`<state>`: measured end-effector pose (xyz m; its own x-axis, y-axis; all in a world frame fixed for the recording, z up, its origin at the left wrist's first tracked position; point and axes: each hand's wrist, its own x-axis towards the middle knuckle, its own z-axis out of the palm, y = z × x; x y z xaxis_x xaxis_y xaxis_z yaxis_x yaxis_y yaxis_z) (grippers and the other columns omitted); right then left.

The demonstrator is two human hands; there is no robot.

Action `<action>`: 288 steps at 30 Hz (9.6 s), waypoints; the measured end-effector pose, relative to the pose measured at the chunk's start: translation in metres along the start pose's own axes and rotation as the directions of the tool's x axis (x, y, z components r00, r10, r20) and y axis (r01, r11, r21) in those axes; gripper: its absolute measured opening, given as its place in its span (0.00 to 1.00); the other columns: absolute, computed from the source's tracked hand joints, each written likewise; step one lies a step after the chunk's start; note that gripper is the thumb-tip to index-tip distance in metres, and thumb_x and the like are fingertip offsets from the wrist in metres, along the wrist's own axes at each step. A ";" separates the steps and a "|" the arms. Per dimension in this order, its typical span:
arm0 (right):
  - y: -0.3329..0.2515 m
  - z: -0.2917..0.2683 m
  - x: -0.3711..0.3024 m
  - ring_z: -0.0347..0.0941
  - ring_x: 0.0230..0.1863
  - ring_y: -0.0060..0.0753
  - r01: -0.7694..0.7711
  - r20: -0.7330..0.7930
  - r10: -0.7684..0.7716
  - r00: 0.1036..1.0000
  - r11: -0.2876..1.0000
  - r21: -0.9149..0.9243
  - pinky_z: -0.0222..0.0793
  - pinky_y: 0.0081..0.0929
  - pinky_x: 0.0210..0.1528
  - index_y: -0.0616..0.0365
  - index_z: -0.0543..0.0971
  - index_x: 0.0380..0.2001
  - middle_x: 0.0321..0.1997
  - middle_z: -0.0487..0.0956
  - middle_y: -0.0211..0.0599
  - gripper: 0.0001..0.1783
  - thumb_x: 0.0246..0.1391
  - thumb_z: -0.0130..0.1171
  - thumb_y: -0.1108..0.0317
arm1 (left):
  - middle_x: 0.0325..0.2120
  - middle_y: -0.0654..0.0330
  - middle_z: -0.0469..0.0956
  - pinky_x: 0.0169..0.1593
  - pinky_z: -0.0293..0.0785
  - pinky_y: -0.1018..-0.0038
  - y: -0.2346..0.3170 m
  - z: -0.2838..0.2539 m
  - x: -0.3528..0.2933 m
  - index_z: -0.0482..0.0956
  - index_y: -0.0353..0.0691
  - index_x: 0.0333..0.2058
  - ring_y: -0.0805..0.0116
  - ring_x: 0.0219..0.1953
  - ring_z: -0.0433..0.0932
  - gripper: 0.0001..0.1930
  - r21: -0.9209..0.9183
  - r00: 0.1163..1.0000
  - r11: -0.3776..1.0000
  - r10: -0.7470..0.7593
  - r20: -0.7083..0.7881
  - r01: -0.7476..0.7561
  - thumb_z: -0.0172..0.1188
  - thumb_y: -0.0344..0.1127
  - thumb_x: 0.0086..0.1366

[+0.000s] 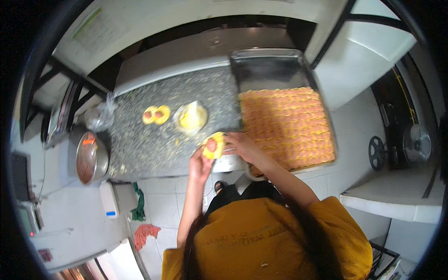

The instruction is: The person places small yellow circular items with red centers onto a metal tray, arranging them in neat rows. The person handles the items one at a time, picking them up from the counter and placing them on the tray. The tray gradually fills with the arranged items.

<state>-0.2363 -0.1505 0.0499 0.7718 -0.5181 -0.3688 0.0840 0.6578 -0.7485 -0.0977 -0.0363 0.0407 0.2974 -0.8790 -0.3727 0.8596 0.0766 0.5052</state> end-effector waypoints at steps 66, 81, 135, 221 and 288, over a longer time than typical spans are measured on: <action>0.090 0.070 0.013 0.76 0.31 0.33 0.077 0.041 -0.397 0.917 0.074 -0.994 0.71 0.25 0.34 0.62 0.76 0.36 0.35 0.75 0.41 0.19 0.34 0.57 0.84 | 0.28 0.50 0.74 0.34 0.71 0.61 0.017 -0.105 -0.005 0.72 0.37 0.31 0.51 0.31 0.75 0.11 0.830 0.788 0.017 0.324 0.524 -0.558 0.59 0.34 0.49; 0.087 0.083 0.008 0.74 0.34 0.40 0.104 0.098 -0.438 0.894 -0.009 -0.994 0.70 0.31 0.34 0.62 0.75 0.37 0.35 0.74 0.44 0.21 0.33 0.59 0.82 | 0.21 0.49 0.73 0.30 0.69 0.64 0.027 -0.110 -0.001 0.71 0.34 0.26 0.51 0.26 0.74 0.09 0.820 0.813 0.105 0.247 0.527 -0.563 0.60 0.30 0.46; 0.099 0.065 0.016 0.72 0.32 0.47 0.112 0.004 -0.584 0.812 0.150 -0.982 0.69 0.35 0.33 0.60 0.76 0.35 0.32 0.73 0.44 0.19 0.32 0.59 0.81 | 0.28 0.50 0.73 0.34 0.68 0.62 0.034 -0.090 0.013 0.67 0.37 0.31 0.49 0.33 0.72 0.11 0.804 0.802 0.016 0.079 0.592 -0.595 0.58 0.30 0.50; -0.265 -0.318 0.025 0.69 0.47 0.40 -0.056 -0.081 0.004 0.997 -0.701 -0.711 0.56 0.38 0.50 0.58 0.79 0.35 0.41 0.77 0.40 0.20 0.40 0.57 0.56 | 0.43 0.53 0.73 0.41 0.76 0.72 0.010 -0.066 -0.053 0.67 0.32 0.47 0.60 0.43 0.75 0.17 0.083 0.820 0.911 0.401 -0.408 -0.405 0.39 0.33 0.62; 0.107 -0.207 -0.190 0.62 0.19 0.17 0.705 -0.965 -0.203 -0.164 0.660 -0.259 0.61 0.18 0.23 0.55 0.69 0.22 0.20 0.70 0.25 0.06 0.52 0.46 0.72 | 0.45 0.40 0.68 0.53 0.60 0.62 -0.098 0.080 0.208 0.69 0.29 0.44 0.45 0.49 0.65 0.24 0.846 0.773 -0.250 -0.579 0.259 -0.471 0.34 0.44 0.64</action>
<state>-0.5041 -0.0952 -0.0740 -0.7523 -0.5760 -0.3198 0.4365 -0.0722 -0.8968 -0.1531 -0.2645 -0.0240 -0.3756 -0.8459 -0.3787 -0.7068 -0.0029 0.7075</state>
